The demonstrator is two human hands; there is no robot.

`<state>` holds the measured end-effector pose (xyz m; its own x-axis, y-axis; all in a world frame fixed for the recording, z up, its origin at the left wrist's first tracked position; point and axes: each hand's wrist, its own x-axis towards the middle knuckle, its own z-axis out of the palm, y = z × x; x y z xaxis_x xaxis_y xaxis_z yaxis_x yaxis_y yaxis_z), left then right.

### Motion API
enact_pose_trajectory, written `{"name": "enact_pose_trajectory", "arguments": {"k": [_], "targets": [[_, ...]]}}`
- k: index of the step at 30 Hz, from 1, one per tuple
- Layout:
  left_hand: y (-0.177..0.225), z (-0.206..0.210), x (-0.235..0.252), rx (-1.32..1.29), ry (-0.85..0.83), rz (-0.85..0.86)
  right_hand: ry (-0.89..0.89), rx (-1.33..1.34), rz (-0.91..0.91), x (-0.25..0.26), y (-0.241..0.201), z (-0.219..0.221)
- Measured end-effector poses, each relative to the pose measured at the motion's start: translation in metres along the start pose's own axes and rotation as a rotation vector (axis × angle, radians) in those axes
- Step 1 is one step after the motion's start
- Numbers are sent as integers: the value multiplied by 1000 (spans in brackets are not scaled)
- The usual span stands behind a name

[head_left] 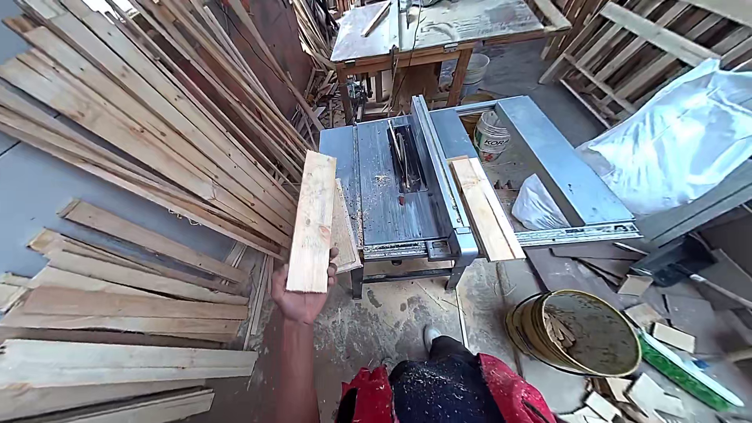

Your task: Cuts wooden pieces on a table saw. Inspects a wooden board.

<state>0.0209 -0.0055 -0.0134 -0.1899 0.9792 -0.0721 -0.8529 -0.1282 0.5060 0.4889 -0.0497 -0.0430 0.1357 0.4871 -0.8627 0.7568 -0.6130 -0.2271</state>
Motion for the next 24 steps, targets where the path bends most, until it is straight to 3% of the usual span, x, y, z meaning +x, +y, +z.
{"name": "enact_pose_trajectory", "arguments": {"k": [1,2,3,5,8,11,17,21,24], "targets": [[-15,-3,-1,-52,-37,-23,115,60,-299,76,62,20],[-32,-7,-1,-91,-61,-58,183,80,-482,143,105,33],[-49,-9,-1,-90,-69,-91,169,108,-522,185,120,33],[-80,-2,1,155,-15,-72,114,162,-481,217,97,10],[-115,16,4,945,46,-35,71,195,-469,238,59,-23],[-150,18,13,1328,181,-30,36,140,-460,255,55,-40],[-181,37,68,1672,427,-169,-8,-21,-386,237,79,-55],[-189,64,84,1805,413,-241,-15,-43,-376,238,113,-58],[-189,49,56,1818,307,-224,-14,-91,-317,222,115,-66]]}}
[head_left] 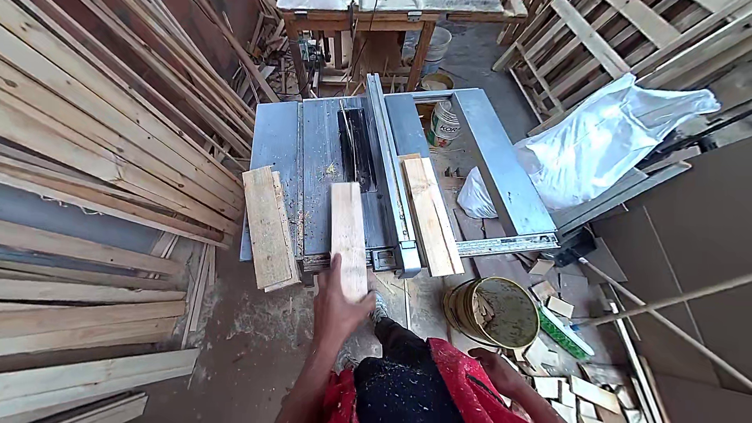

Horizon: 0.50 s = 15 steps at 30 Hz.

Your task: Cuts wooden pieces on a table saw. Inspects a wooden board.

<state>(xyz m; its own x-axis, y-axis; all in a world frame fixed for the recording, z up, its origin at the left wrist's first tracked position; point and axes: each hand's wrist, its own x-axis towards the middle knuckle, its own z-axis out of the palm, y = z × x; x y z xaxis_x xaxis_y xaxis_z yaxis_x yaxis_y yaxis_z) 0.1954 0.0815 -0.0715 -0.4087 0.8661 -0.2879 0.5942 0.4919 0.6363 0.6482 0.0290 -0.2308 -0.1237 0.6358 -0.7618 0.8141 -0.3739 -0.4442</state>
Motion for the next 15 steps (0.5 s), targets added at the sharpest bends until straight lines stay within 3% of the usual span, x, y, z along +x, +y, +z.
{"name": "enact_pose_trajectory", "arguments": {"k": [3,5,7,12,15], "targets": [[-50,0,-38,-451,-89,172,9,-65,4,-4,-10,-6],[-67,-5,-56,-835,-173,224,13,-77,-24,-3,-24,-2],[-77,-7,-61,-1043,-213,213,2,-100,-102,4,-46,1],[-89,-14,-65,-1193,-192,143,-3,-216,-337,6,-130,13],[-89,-26,-73,-1125,-168,188,46,-39,-418,-14,-177,23]]}}
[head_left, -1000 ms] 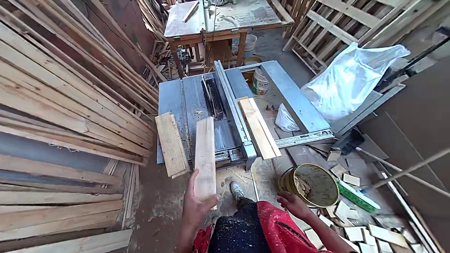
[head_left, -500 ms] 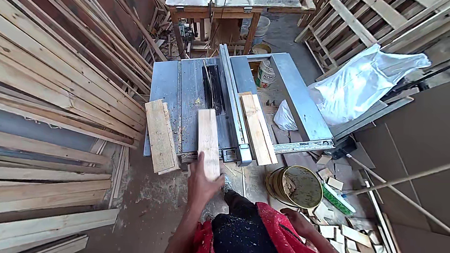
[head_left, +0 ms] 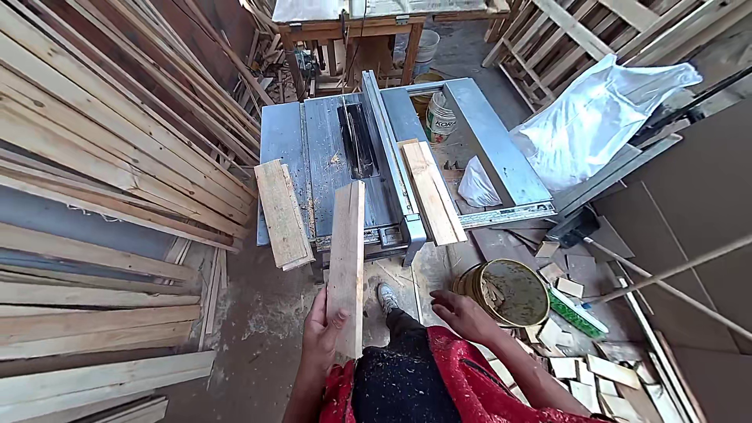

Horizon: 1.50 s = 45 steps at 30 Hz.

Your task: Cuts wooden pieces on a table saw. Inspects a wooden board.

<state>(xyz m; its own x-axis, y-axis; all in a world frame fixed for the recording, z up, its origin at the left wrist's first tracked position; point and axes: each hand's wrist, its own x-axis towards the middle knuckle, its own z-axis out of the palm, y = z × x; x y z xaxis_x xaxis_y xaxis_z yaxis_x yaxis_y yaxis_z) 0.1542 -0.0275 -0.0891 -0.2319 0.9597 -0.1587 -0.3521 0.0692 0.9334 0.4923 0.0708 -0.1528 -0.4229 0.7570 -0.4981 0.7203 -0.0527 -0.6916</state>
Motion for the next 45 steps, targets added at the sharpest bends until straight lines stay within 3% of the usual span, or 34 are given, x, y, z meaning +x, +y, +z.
{"name": "enact_pose_trajectory", "arguments": {"k": [2,4,5,7,12,14,16,19,21,23,25,29,36,40,45], "targets": [[3,-4,-9,271,33,110,41,360,-11,-3,-37,8],[8,-9,-20,830,112,274,35,762,-53,-13,-79,17],[13,-8,-27,1061,154,380,17,870,-98,-22,-99,20],[29,0,-42,1275,168,567,-24,939,-203,-38,-133,21],[54,11,-68,1306,151,706,-28,1038,-236,-43,-163,22],[52,9,-69,1260,171,679,-19,1043,-229,-42,-163,21],[47,6,-69,1123,171,543,1,1022,-237,-40,-164,18],[16,-2,-47,515,82,121,73,843,-313,-38,-164,7],[-10,-2,-17,198,69,18,162,485,-440,-33,-165,-4],[-36,3,6,94,124,-19,236,-25,-505,-24,-161,-10],[-50,15,21,112,153,-43,188,-400,-509,-10,-158,-11],[-59,49,42,274,166,-36,-14,-706,-443,16,-158,-12],[-77,89,67,421,135,-22,-116,-851,-364,39,-147,-31],[-72,99,95,549,72,-22,-49,-895,-382,53,-139,-32],[-65,99,126,666,44,-44,26,-1149,-398,71,-153,-56]]}}
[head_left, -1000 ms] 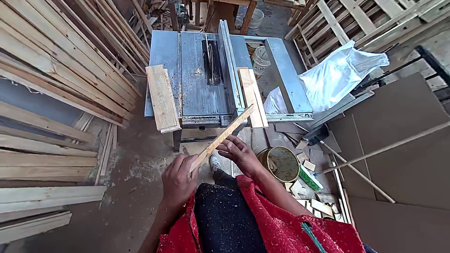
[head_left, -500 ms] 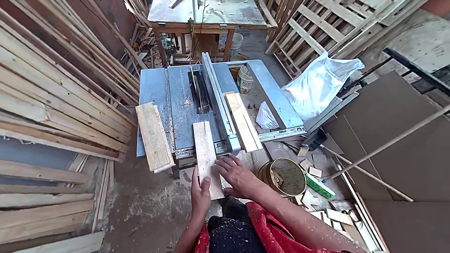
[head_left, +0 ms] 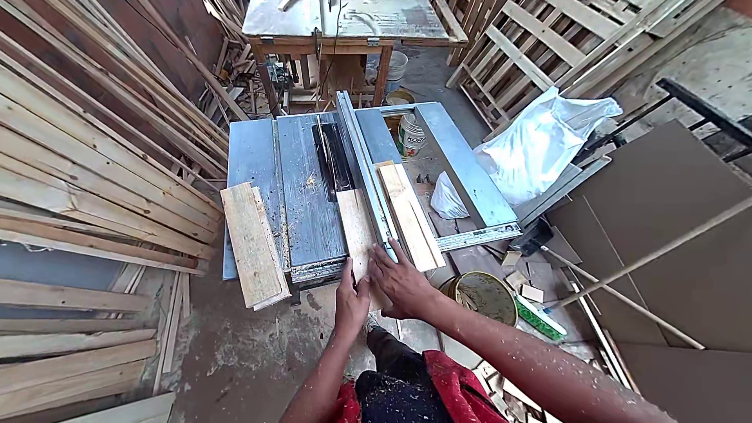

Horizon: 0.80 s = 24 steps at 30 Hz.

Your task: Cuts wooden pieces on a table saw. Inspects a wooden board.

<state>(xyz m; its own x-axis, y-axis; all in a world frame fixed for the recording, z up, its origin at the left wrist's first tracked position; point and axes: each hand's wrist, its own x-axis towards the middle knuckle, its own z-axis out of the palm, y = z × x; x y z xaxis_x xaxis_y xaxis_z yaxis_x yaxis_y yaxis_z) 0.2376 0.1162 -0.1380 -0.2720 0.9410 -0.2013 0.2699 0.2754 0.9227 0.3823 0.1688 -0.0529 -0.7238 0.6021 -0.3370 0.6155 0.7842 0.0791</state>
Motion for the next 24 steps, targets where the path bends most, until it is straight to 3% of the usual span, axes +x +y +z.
{"name": "enact_pose_trajectory", "arguments": {"k": [5,10,16,24], "targets": [[14,-36,1,347,-69,54,-55,-105,-41,17,3,-20],[-8,-53,-16,592,-227,298,-69,-145,-27,19,1,-28],[-3,-49,-11,766,-143,450,-8,-95,4,24,10,-29],[30,-62,3,813,-142,434,-37,-81,57,44,28,-43]]}}
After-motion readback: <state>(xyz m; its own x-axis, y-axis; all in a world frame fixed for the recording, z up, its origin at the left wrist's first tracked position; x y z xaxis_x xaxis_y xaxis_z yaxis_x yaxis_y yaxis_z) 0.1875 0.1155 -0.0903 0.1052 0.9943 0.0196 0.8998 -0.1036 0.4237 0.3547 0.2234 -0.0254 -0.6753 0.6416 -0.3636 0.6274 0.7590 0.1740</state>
